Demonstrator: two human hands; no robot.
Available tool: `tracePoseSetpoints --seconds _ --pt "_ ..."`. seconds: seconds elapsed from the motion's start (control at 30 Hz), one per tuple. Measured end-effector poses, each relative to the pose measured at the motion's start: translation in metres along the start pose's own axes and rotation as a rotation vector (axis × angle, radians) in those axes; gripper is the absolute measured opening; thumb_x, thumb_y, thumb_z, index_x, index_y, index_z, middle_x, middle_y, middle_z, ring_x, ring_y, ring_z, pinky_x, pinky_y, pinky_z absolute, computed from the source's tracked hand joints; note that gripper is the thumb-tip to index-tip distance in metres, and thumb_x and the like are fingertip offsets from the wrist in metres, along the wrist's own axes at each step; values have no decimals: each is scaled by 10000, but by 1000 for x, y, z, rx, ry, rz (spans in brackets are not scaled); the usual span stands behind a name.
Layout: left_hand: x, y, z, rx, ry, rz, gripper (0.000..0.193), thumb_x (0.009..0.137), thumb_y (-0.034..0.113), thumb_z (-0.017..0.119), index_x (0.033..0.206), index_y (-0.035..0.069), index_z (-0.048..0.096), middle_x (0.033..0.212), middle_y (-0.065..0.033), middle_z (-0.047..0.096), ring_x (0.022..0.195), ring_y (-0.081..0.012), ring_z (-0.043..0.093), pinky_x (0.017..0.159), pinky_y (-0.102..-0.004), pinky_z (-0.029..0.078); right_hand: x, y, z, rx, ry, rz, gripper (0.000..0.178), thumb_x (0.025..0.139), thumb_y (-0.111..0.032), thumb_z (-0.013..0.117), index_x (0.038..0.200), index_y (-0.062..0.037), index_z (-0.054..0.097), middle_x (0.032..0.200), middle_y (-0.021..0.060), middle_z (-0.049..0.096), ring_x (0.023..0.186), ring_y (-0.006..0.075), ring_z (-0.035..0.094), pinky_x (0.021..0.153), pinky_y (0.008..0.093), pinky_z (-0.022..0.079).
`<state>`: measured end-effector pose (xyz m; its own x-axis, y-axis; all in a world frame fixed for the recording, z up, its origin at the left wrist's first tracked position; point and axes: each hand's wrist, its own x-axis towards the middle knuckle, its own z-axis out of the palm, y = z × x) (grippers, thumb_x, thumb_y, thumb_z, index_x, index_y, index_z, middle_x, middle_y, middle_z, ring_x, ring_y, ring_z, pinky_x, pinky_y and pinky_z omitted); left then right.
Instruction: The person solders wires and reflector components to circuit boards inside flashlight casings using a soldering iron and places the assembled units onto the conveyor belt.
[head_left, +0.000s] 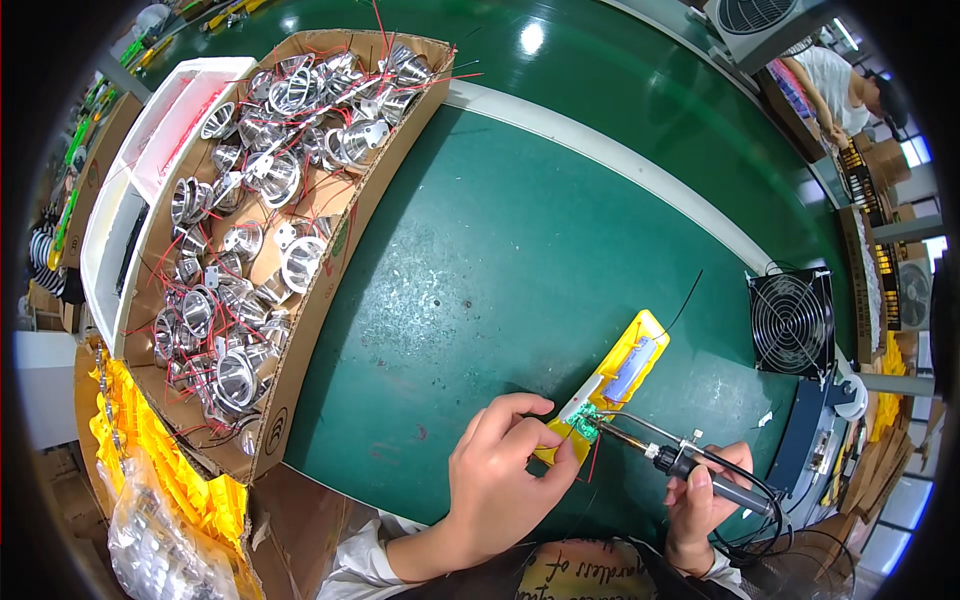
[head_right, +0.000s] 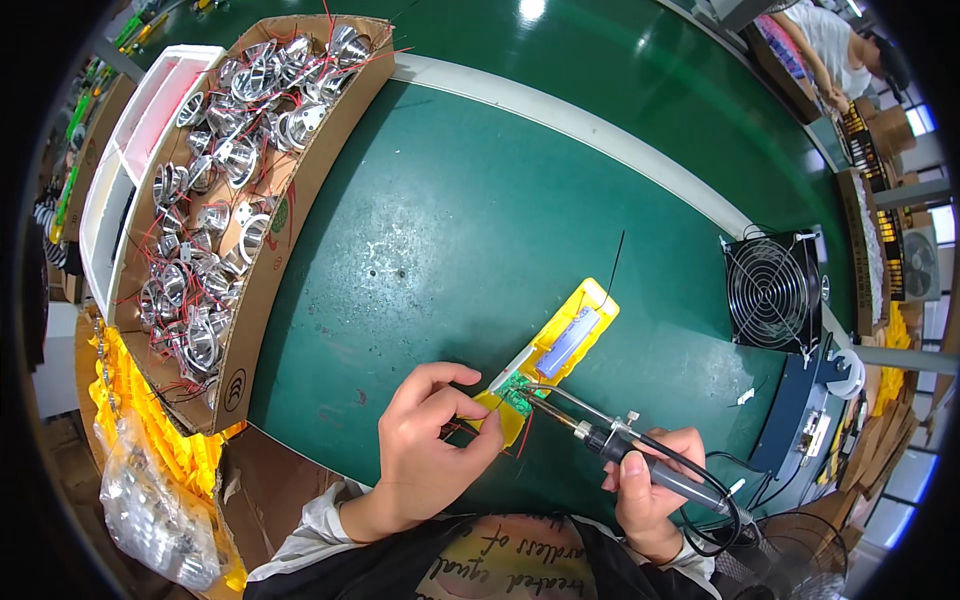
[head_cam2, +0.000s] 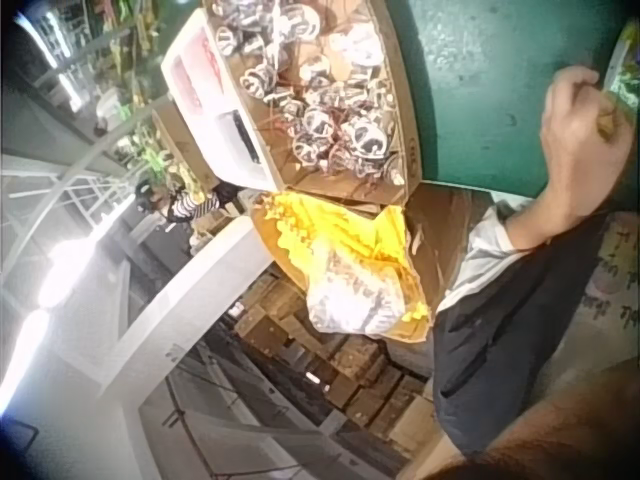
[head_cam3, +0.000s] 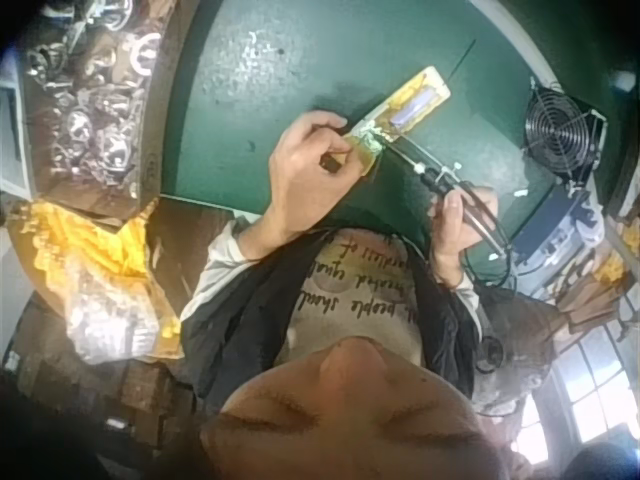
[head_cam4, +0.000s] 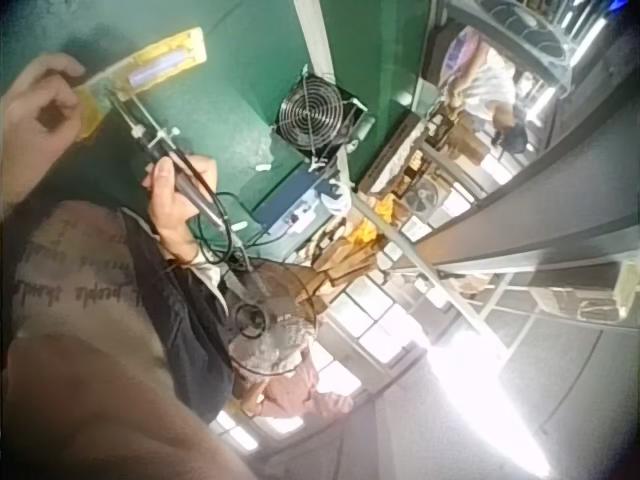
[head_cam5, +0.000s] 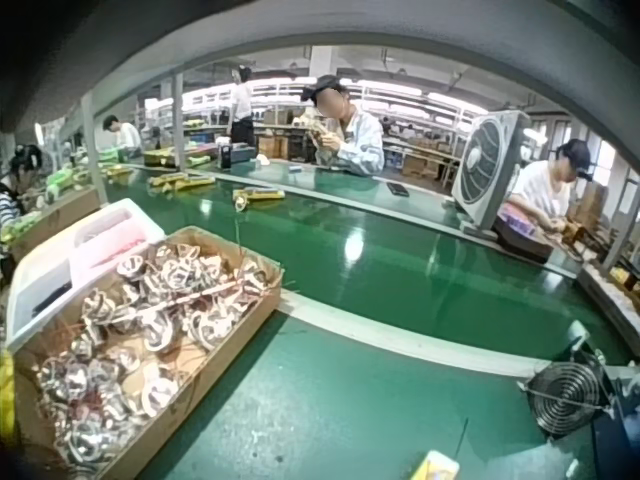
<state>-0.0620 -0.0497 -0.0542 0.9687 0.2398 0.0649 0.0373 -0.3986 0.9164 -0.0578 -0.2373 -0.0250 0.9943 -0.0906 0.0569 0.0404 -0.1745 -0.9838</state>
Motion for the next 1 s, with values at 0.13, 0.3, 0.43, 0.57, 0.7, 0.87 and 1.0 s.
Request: tracePoseSetpoints --seconds 0.13,0.3,0.43,0.57,0.7,0.87,1.0 --pt "1 1 1 -5 -1 1 116 597 -12 667 634 7 559 896 -101 565 620 -149 552 525 -244 453 0 -1 -2 -17 -1 -18 278 789 -198 584 787 -21 370 542 85 496 388 80 451 384 172 359" --pt "0 0 2 -6 -5 -4 115 598 -15 667 633 7 559 895 -101 563 610 -143 547 506 -237 446 1 0 -1 -10 -19 -14 273 789 -199 587 788 -24 378 546 85 500 391 79 453 389 174 361" --pt "0 -1 2 -8 -4 2 118 599 -16 667 633 11 557 895 -99 560 601 -139 542 500 -234 443 1 1 -1 3 -22 -6 272 788 -194 591 791 -23 379 544 84 502 393 80 455 391 176 364" --pt "0 -2 3 -7 -8 3 120 599 -16 667 634 12 556 895 -99 558 603 -139 541 502 -235 444 1 2 0 5 -22 -22 272 786 -189 594 793 -23 378 549 85 504 396 82 457 390 178 365" --pt "0 -2 3 -6 -1 9 119 598 -17 666 629 12 555 896 -100 557 604 -141 542 504 -236 444 0 2 -2 4 -31 -21 269 787 -184 592 798 -23 377 560 90 506 397 83 457 392 178 367" --pt "0 -1 4 -17 -5 5 119 598 -22 664 625 11 553 897 -101 557 605 -144 543 504 -237 445 1 0 -1 11 -26 -13 271 786 -185 591 804 -23 375 565 93 505 399 82 456 387 176 366" --pt "0 -2 3 -17 1 3 117 598 -25 662 626 8 553 898 -103 557 607 -146 544 506 -237 446 0 1 -1 17 -11 1 277 787 -194 589 807 -22 374 563 90 501 400 80 454 386 175 366"
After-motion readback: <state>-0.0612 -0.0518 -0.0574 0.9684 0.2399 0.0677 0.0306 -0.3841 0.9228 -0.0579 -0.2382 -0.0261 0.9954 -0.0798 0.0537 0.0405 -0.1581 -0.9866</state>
